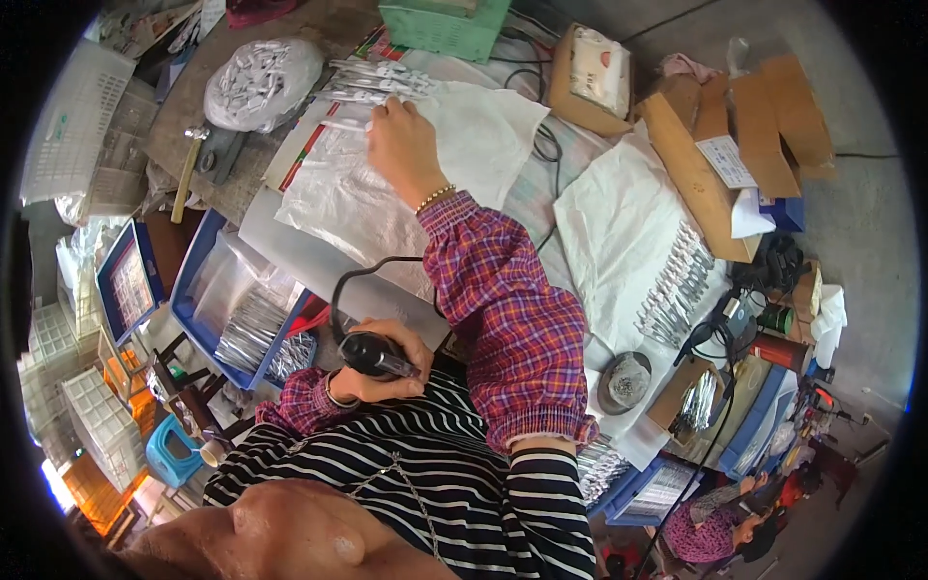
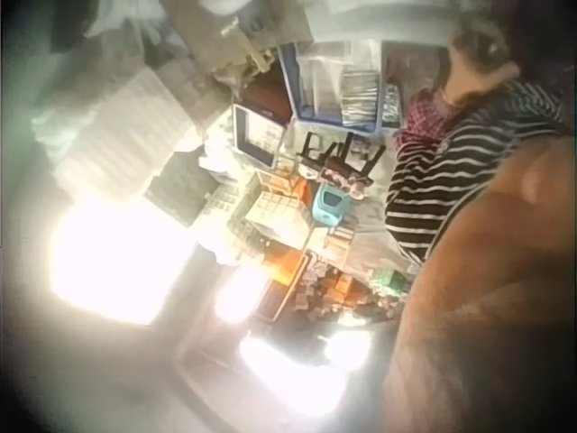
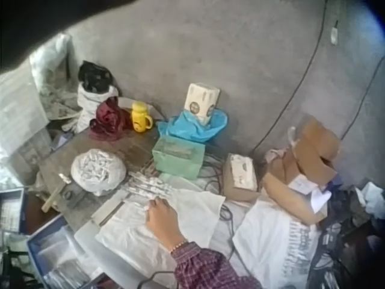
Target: Polishing or grinding small hardware components using a handheld rotary tool.
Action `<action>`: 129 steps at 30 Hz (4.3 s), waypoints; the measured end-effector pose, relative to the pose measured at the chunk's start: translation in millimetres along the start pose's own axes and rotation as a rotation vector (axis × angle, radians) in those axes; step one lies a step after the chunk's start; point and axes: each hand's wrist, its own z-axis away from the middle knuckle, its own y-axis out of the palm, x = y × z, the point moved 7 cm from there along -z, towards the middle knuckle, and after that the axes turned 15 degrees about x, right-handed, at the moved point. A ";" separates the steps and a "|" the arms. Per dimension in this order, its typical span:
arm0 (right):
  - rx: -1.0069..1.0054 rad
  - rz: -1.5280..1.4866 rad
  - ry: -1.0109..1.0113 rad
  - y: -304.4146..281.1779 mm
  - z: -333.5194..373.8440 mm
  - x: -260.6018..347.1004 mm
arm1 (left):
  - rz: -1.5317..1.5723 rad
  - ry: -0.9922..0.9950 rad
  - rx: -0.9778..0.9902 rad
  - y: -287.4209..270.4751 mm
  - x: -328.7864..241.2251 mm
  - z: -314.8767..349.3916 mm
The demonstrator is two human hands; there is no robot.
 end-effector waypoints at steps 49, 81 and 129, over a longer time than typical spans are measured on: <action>-0.623 -1.303 0.797 -47.9 524.2 -50.9 | -0.165 -0.431 0.652 198.5 121.6 -117.1; -0.578 -1.359 0.844 -49.3 519.1 -38.3 | -0.193 -0.504 0.578 192.6 124.2 -108.6; -0.586 -1.367 0.847 -43.0 523.6 -35.7 | -0.201 -0.514 0.565 188.2 133.9 -106.3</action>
